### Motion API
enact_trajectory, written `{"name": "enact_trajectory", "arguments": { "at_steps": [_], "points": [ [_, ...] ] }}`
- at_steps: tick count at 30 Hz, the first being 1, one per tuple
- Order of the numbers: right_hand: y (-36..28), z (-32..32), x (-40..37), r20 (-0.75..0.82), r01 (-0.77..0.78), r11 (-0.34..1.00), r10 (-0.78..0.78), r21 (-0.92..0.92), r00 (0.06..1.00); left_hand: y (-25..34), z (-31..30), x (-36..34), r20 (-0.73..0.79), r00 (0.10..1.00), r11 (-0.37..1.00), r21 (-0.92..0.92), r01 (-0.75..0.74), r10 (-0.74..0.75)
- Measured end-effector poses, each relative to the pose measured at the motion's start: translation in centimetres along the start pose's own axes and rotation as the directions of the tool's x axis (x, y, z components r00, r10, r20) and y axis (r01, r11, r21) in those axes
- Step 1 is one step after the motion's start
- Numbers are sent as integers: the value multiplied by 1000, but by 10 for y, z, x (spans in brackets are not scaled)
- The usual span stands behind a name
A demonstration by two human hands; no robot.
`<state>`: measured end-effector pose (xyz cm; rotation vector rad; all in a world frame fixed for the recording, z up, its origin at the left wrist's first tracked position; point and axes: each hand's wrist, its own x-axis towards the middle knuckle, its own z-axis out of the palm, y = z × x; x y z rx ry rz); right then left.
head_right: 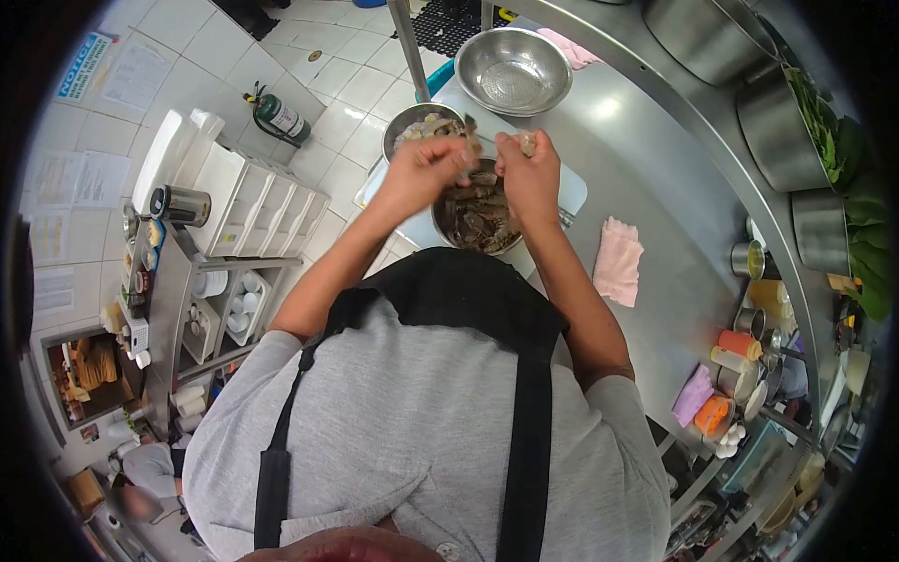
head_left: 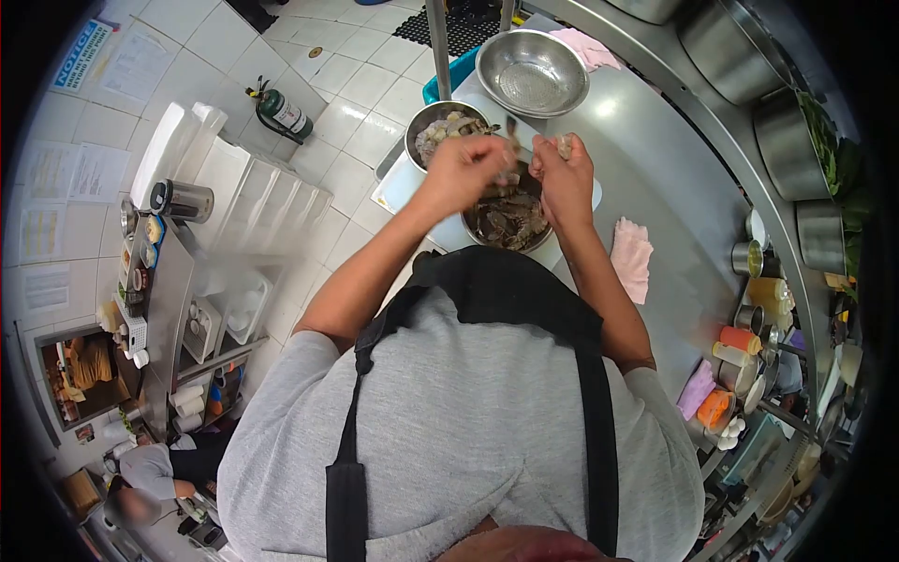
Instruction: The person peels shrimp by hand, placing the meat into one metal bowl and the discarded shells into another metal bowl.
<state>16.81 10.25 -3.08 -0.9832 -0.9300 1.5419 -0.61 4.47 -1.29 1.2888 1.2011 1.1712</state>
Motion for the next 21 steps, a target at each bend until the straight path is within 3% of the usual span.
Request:
{"name": "enact_trajectory", "arguments": {
  "at_steps": [1, 2, 4, 5, 6, 7, 9, 10, 11, 12, 13, 14, 15, 16, 18, 21],
  "points": [
    [0, -5, 2, 1, 2, 1000, -2, -2, 1000, -8, -10, 9, -104, 994, 1000, 13, -23, 25],
    [0, -9, 4, 23, -49, 998, 50, -39, 998, -14, -24, 20, -108, 994, 1000, 13, -27, 28],
    [-1, -11, 7, 49, -104, 991, 109, -79, 993, -24, -54, 35, -318, 947, 914, 396, 90, 45],
    [-2, -12, 7, 107, -119, 974, 142, -194, 984, -37, -66, 43, -323, 945, 914, 395, 93, 44],
    [-3, -12, 7, 158, -125, 943, 180, -307, 971, -55, -77, 51, -259, 961, 810, 582, 75, 97],
    [-4, -11, 7, 158, -125, 943, 180, -309, 971, -56, -79, 53, -183, 974, 669, 742, 46, 136],
    [-8, -10, 8, 306, 166, 680, 90, -714, 948, -51, -71, 45, -204, 955, 686, 727, 0, 216],
    [-12, -6, 9, 292, 153, 681, 93, -716, 952, -43, -63, 38, -222, 933, 699, 714, -43, 284],
    [-15, -1, 9, 356, 246, 594, 73, -766, 932, -40, -53, 34, -209, 941, 705, 708, -42, 266],
    [-18, 4, 7, 415, 329, 498, 69, -802, 907, -39, -40, 29, -233, 972, 959, 278, 60, 7],
    [-19, 10, 6, 389, 297, 498, 88, -814, 917, -36, -28, 23, -136, 961, 954, -211, 211, -242],
    [-22, 19, 7, 512, 406, 498, 93, -766, 854, -31, -20, 17, 12, 909, 825, -416, 383, -416],
    [-25, 27, 7, 631, 512, 499, 95, -699, 770, -32, -14, 14, 127, 867, 662, -597, 454, -481],
    [-29, 32, 7, 623, 501, 498, 104, -708, 776, -34, -10, 12, 245, 823, 458, -732, 504, -513],
    [-38, 45, 10, 665, 644, 171, 254, -746, 703, -35, -7, 7, 269, 813, 399, -764, 506, -516],
    [-45, 49, 11, 736, 706, 222, 109, -673, 668, -37, -14, 4, 273, 808, 297, -830, 472, -522]
  ]
}}
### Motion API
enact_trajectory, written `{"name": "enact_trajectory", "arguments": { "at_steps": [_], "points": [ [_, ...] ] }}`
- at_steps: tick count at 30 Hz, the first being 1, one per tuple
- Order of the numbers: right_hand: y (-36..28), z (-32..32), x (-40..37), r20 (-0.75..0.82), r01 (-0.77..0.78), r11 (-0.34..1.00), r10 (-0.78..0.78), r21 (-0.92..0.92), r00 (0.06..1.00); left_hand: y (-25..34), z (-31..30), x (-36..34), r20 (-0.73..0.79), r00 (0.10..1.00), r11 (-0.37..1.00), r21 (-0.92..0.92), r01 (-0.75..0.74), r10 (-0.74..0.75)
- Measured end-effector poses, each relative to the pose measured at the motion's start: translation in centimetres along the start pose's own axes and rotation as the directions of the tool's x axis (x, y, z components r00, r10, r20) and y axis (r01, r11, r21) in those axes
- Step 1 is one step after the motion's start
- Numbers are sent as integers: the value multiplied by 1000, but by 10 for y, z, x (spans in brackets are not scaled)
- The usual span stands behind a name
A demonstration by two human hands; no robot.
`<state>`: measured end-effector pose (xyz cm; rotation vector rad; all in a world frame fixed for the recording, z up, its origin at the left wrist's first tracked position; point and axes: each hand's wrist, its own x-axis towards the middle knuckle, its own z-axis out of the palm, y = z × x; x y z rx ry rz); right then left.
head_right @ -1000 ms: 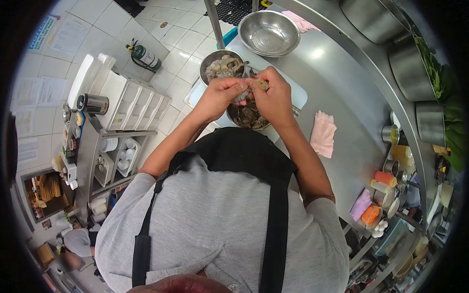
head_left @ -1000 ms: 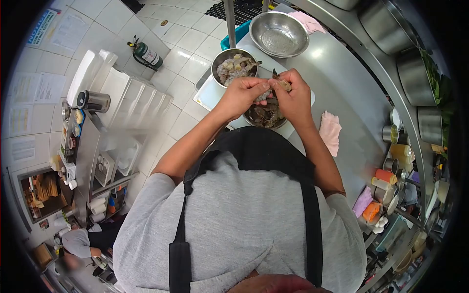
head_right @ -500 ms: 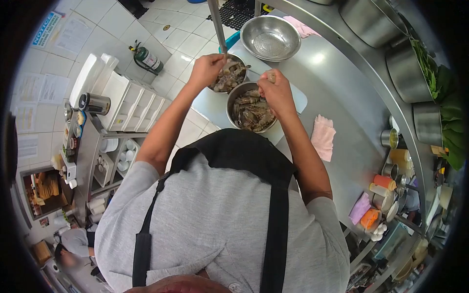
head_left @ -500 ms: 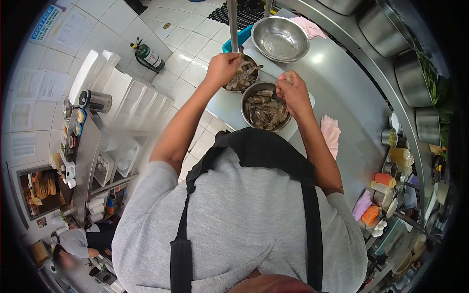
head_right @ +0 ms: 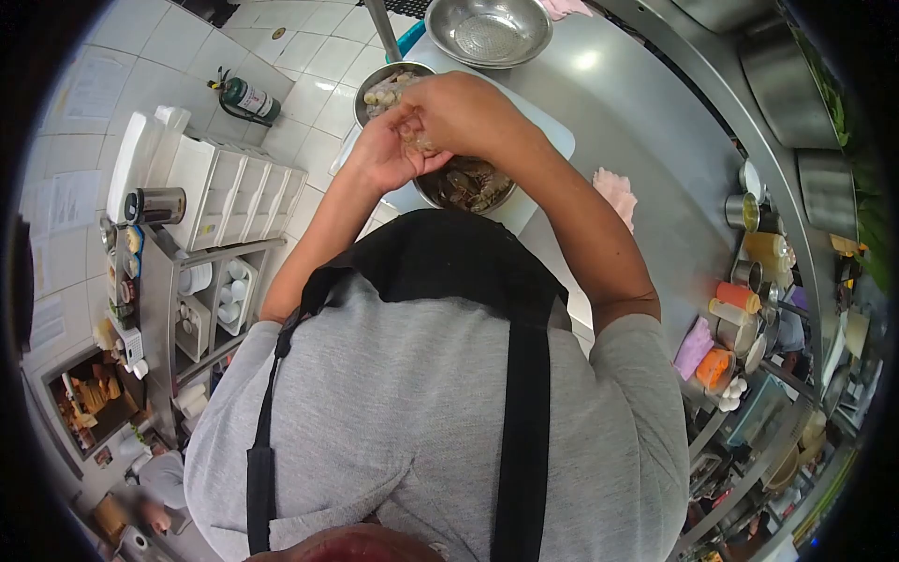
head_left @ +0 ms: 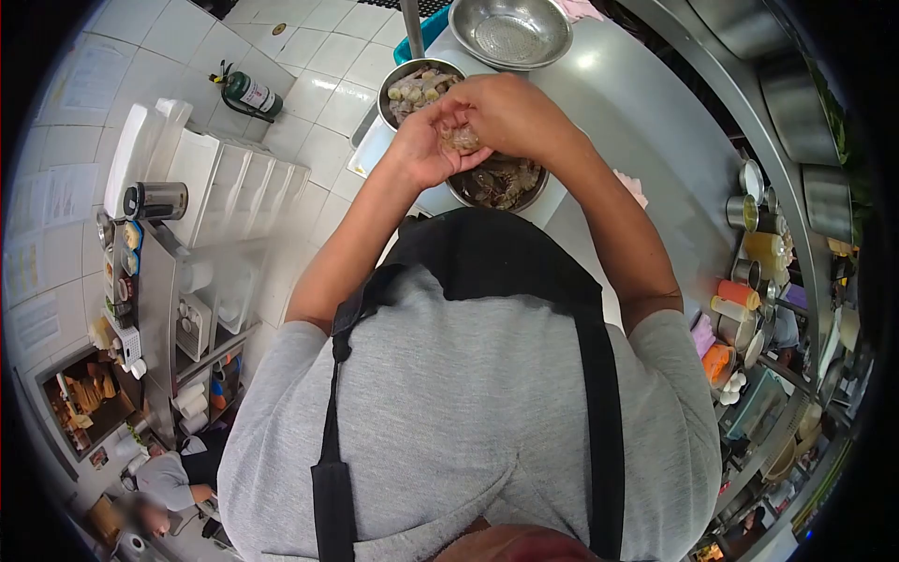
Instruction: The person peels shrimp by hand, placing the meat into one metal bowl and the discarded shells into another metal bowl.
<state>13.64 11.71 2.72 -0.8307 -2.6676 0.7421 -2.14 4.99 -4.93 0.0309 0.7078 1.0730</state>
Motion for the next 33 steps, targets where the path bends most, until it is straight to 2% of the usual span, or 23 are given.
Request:
{"name": "enact_trajectory", "arguments": {
  "at_steps": [1, 2, 5, 7, 8, 10, 11, 13, 14, 15, 17, 18, 19, 21, 22, 23, 25, 27, 28, 29, 30, 31, 33],
  "points": [
    [2, -1, 0, -80, 67, 997, -64, 34, 995, 3, -4, -1, -10, 1000, 998, -63, -15, 14],
    [3, -3, -2, -72, 70, 997, -68, 34, 995, 9, -9, -4, -12, 1000, 997, -71, -17, 17],
    [10, -8, -12, -113, -28, 987, 46, 156, 993, 41, -28, -15, 79, 993, 990, -123, -72, 82],
    [24, 4, -23, 24, -175, 984, 174, 24, 984, 69, -41, -23, 34, 939, 939, 34, -342, 341],
    [29, 14, -27, 25, -173, 985, 172, 23, 985, 83, -51, -22, 34, 939, 938, 33, -344, 343],
    [41, 39, -33, 251, -223, 935, 295, -277, 922, 111, -68, -10, -128, 846, 856, 96, -508, 517],
    [47, 54, -36, 250, -214, 936, 286, -279, 925, 122, -73, 0, -128, 841, 851, 95, -517, 525],
    [57, 80, -39, 352, -106, 882, 290, -458, 890, 142, -84, 14, -227, 804, 834, 214, -509, 550],
    [61, 90, -40, 354, -91, 884, 275, -458, 894, 149, -90, 18, -213, 810, 801, 414, -432, 546],
    [63, 98, -42, 356, -91, 886, 274, -455, 893, 151, -95, 25, -218, 801, 797, 414, -441, 557],
    [60, 106, -44, 357, -87, 888, 269, -452, 895, 153, -97, 38, -419, 659, 696, 683, -224, 624],
    [57, 107, -47, 349, -100, 893, 272, -438, 897, 154, -96, 31, -361, 699, 671, 706, -227, 617],
    [57, 107, -49, 340, -120, 898, 280, -424, 898, 156, -93, 28, -356, 702, 669, 708, -229, 617],
    [60, 105, -52, 341, -114, 901, 272, -418, 900, 150, -89, 25, -215, 715, 577, 756, -309, 666],
    [57, 101, -53, 278, -145, 908, 268, -393, 922, 141, -78, 17, -217, 725, 583, 755, -300, 654],
    [56, 95, -54, 211, -174, 914, 264, -367, 941, 133, -67, 8, -126, 762, 579, 731, -362, 635],
    [51, 70, -54, 165, -234, 927, 290, -294, 943, 107, -48, -3, 13, 771, 569, 667, -482, 637],
    [48, 42, -55, 70, -367, 920, 361, 136, 930, 82, -29, -12, 80, 827, 601, 649, -467, 557],
    [44, 31, -56, 84, -441, 844, 437, 304, 895, 68, -22, -13, 114, 856, 613, 651, -448, 504],
    [46, 27, -57, 83, -441, 843, 438, 307, 895, 54, -15, -13, 148, 881, 623, 655, -427, 448],
    [49, 22, -58, 78, -364, 666, 418, 651, 905, 41, -6, -13, 167, 907, 621, 681, -389, 386],
    [54, 19, -60, 62, -230, 386, 401, 894, 914, 28, 2, -12, 170, 908, 618, 683, -389, 384],
    [59, 17, -63, 59, -191, 323, 377, 927, 924, 5, 12, -9, 149, 959, 638, 719, -273, 243]
  ]
}}
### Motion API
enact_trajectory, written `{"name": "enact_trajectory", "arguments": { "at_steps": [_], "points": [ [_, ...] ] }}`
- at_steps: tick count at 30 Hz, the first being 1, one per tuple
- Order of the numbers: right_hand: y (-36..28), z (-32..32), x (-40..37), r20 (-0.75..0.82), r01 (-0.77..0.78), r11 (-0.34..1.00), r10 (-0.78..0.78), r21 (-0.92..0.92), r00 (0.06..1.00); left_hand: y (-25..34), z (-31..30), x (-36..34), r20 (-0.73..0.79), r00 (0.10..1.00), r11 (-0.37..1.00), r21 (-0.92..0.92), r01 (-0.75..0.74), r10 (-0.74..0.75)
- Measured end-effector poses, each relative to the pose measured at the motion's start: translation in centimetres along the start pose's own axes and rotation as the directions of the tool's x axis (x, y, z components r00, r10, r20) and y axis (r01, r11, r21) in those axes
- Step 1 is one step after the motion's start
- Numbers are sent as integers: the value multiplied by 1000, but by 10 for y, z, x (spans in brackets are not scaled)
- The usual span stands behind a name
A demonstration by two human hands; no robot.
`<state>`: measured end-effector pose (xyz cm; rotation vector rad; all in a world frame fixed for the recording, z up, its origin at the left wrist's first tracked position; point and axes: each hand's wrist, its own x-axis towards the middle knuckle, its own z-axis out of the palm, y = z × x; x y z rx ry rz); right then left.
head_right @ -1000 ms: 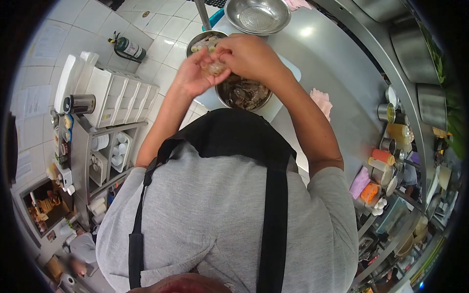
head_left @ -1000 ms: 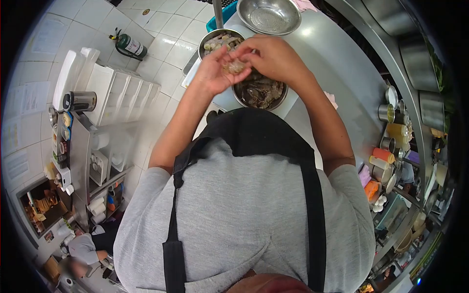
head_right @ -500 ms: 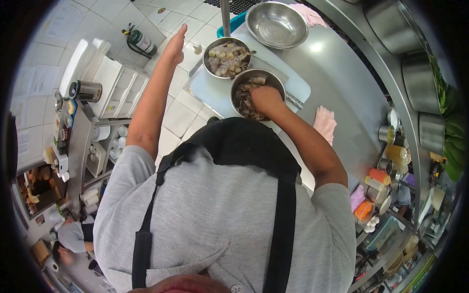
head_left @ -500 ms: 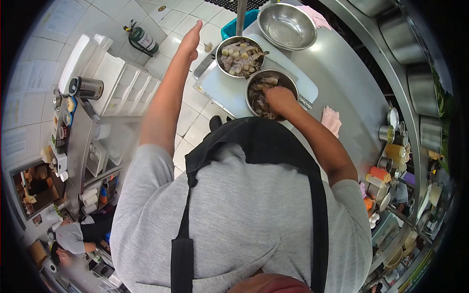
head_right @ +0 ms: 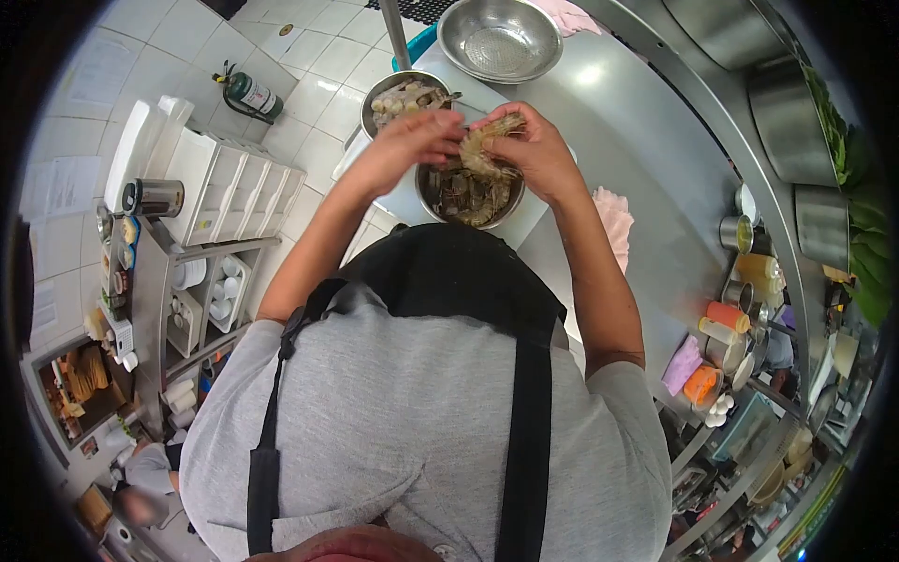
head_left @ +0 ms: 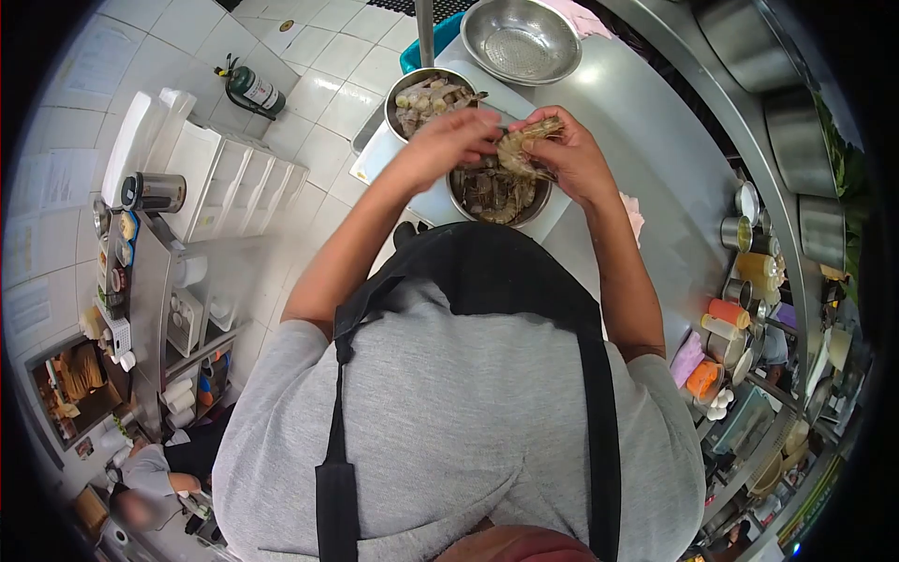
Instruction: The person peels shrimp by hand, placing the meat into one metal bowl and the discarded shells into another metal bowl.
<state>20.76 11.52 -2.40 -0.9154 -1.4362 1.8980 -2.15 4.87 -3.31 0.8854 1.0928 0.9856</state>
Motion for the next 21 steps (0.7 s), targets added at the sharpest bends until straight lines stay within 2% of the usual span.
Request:
{"name": "enact_trajectory", "arguments": {
  "at_steps": [2, 3, 4, 5, 6, 7, 8, 9, 10, 11, 12, 14, 16, 18, 19, 20, 21],
  "points": [
    [3, 4, -3, -61, 34, 972, -20, 234, 998, -6, 12, -1, 53, 998, 998, 59, -38, 35],
    [5, 2, -3, -63, 39, 970, -25, 238, 998, -9, 15, -1, 104, 993, 991, 109, -75, 63],
    [9, -2, -4, -61, 19, 987, -9, 162, 998, -10, 15, 0, 104, 993, 991, 115, -72, 61],
    [12, -3, -5, -59, -3, 996, 8, 86, 998, -12, 14, 2, 71, 996, 986, 155, -69, 58],
    [13, -1, -6, -58, 0, 996, 6, 92, 998, -11, 14, 2, 37, 998, 978, 196, -65, 58],
    [15, 3, -9, -134, 106, 986, -123, -128, 983, -10, 13, 1, 37, 998, 977, 203, -63, 57],
    [16, 7, -12, -180, 186, 918, -261, -349, 949, -8, 12, -1, 30, 997, 955, 286, -74, 68],
    [9, 12, -19, -180, 190, 919, -263, -345, 948, -7, 11, -2, 24, 996, 926, 368, -84, 81],
    [-4, 18, -27, -94, 259, 718, -412, -647, 906, -6, 12, -3, 24, 997, 924, 372, -83, 80],
    [-10, 21, -31, 37, 289, 418, -516, -861, 856, -6, 13, -3, 23, 994, 898, 427, -109, 110],
    [-9, 24, -31, 31, 287, 421, -519, -861, 854, -7, 15, -4, 27, 990, 867, 480, -135, 140],
    [-8, 27, -29, 123, 267, 415, -341, -870, 932, -10, 20, -2, 28, 984, 864, 475, -168, 176],
    [9, 25, -23, 116, 260, 416, -341, -871, 933, -8, 25, -2, 22, 974, 859, 468, -208, 224],
    [17, 27, -19, 46, 219, 379, -414, -899, 909, -3, 26, -4, -16, 981, 841, 517, -159, 195],
    [14, 30, -18, 52, 241, 392, -435, -888, 899, -11, 27, -2, -39, 973, 845, 504, -178, 228],
    [14, 30, -16, 65, 252, 386, -436, -887, 898, -18, 25, 0, -50, 970, 845, 503, -180, 236],
    [16, 30, -13, 29, 190, 406, -369, -894, 929, -19, 25, 1, -67, 956, 808, 553, -202, 285]
  ]
}}
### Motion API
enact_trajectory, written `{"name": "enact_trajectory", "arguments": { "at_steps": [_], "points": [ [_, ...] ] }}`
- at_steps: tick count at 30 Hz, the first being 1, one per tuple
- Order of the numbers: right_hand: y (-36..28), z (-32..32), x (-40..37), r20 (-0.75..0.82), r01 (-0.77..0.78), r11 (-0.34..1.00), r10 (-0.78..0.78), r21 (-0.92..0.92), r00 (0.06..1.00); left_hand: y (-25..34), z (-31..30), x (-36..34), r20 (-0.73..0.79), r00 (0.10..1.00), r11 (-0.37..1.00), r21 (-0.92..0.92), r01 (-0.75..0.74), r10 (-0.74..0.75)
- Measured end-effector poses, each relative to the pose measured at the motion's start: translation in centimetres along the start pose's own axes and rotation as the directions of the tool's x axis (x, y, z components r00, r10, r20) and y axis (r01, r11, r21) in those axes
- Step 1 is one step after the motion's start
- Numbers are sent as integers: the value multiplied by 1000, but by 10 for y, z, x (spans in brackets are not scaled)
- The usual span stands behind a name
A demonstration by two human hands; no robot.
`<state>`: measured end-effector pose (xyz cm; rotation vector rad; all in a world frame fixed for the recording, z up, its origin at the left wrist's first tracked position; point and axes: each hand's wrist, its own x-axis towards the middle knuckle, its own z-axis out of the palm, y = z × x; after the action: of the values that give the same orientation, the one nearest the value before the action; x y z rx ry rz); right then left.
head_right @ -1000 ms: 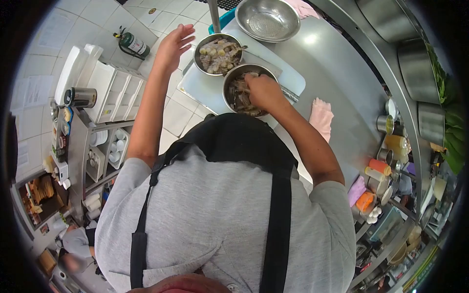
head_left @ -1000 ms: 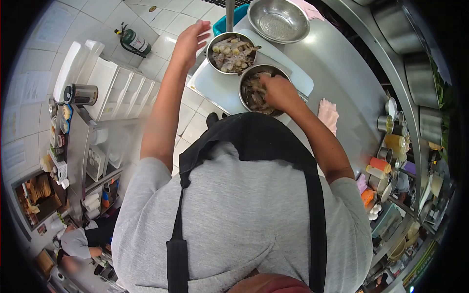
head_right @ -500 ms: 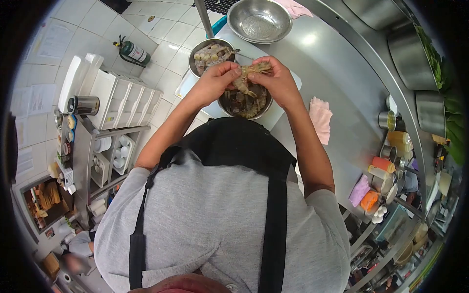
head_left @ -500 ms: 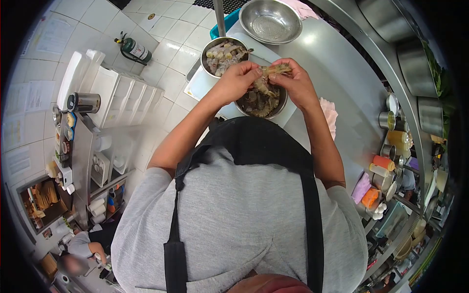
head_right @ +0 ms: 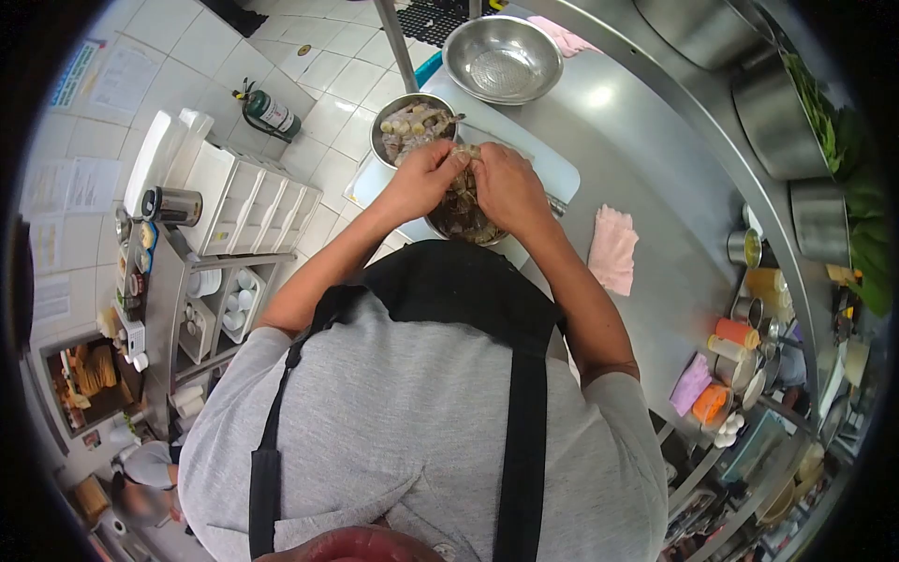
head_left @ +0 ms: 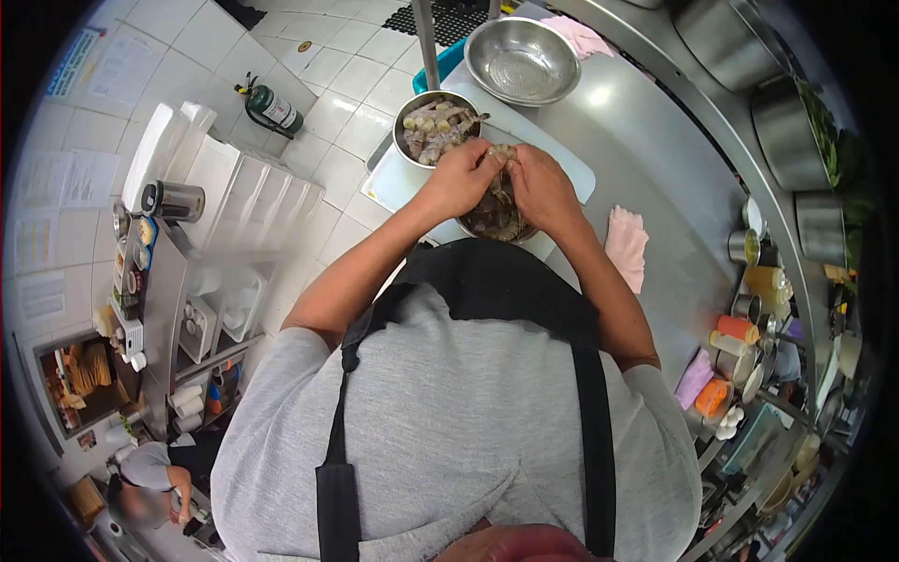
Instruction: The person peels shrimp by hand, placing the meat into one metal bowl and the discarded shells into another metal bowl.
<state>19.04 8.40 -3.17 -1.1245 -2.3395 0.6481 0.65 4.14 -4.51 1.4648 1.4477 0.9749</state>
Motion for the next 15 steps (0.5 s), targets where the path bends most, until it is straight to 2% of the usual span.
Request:
{"name": "enact_trajectory", "arguments": {
  "at_steps": [1, 3, 5, 7, 9, 11, 13, 15],
  "points": [
    [1, 2, 3, 48, -63, 998, 64, -12, 997, -1, 0, 2, -43, 998, 998, 58, -33, 36],
    [-1, 6, 9, 42, -64, 998, 64, -3, 997, -3, 0, 3, -94, 994, 998, 47, -53, 57],
    [-6, 10, 14, 42, -64, 998, 63, 3, 997, -10, 1, 5, -167, 982, 987, 148, -63, 88],
    [-11, 14, 20, 49, -84, 996, 86, -34, 995, -9, -5, 5, -191, 981, 990, 138, -3, 30],
    [-17, 19, 28, 78, -31, 998, 35, -54, 996, -13, -13, 4, -275, 961, 968, 248, 36, 35],
    [-27, 24, 38, 114, 36, 996, -28, -76, 993, -21, -30, 4, -377, 925, 967, 250, 47, 53],
    [-40, 28, 53, 173, 118, 992, -122, 33, 977, -40, -54, 6, -519, 854, 973, 213, 92, 33],
    [-54, 29, 80, 217, 153, 988, -143, -29, 966, -72, -88, 5, -562, 827, 975, 182, 129, -4]
  ]
}}
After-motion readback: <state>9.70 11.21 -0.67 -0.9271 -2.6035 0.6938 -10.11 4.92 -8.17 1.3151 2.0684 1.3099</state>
